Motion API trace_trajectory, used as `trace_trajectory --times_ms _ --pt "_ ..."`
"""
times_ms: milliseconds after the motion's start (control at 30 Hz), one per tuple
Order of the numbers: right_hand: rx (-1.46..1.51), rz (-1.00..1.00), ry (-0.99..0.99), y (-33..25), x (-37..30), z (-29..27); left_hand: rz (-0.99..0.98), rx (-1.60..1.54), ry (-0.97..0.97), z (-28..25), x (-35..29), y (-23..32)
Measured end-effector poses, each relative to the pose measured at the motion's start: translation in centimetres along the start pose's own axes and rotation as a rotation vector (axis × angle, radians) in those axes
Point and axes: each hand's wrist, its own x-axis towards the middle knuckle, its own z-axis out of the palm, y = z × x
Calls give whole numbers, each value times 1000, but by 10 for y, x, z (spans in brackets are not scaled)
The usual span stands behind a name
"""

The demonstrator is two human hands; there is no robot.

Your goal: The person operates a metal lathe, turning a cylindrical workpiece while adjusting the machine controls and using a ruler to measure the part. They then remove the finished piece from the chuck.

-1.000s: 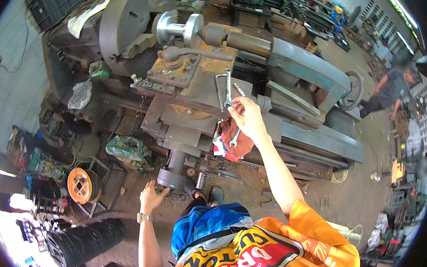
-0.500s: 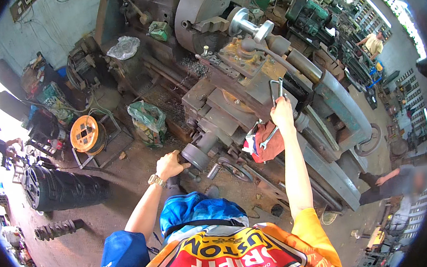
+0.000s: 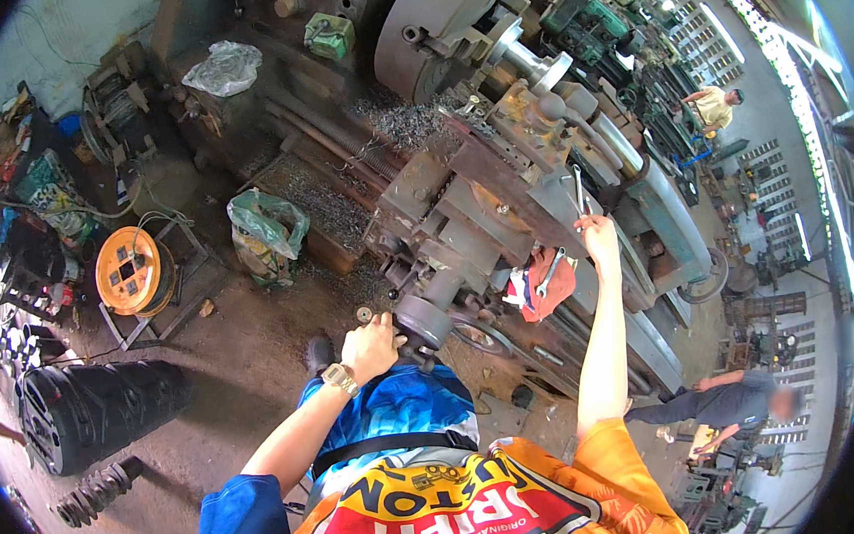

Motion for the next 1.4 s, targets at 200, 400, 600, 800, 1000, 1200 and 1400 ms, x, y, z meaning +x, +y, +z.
trace_trajectory --times_ms 200,400,600,800,1000,1200,1400 --pt "50 -275 56 -78 -97 4 39 -8 -51 -2 5 -4" --pt "49 -671 -227 -151 -114 45 65 -41 -108 -9 10 -5" --pt "129 -819 -299 -169 -88 76 66 -81 -177 -9 15 -7" --pt "106 -483 -151 -173 -66 106 106 -65 -208 -9 20 -11" --pt "151 -600 -72 -170 -64 110 95 -70 -230 -11 23 -10" --pt "89 -803 -336 -168 -65 108 86 -53 -254 -11 22 -9" --pt "82 -525 -131 -170 -60 114 72 -63 -245 -11 22 -9"
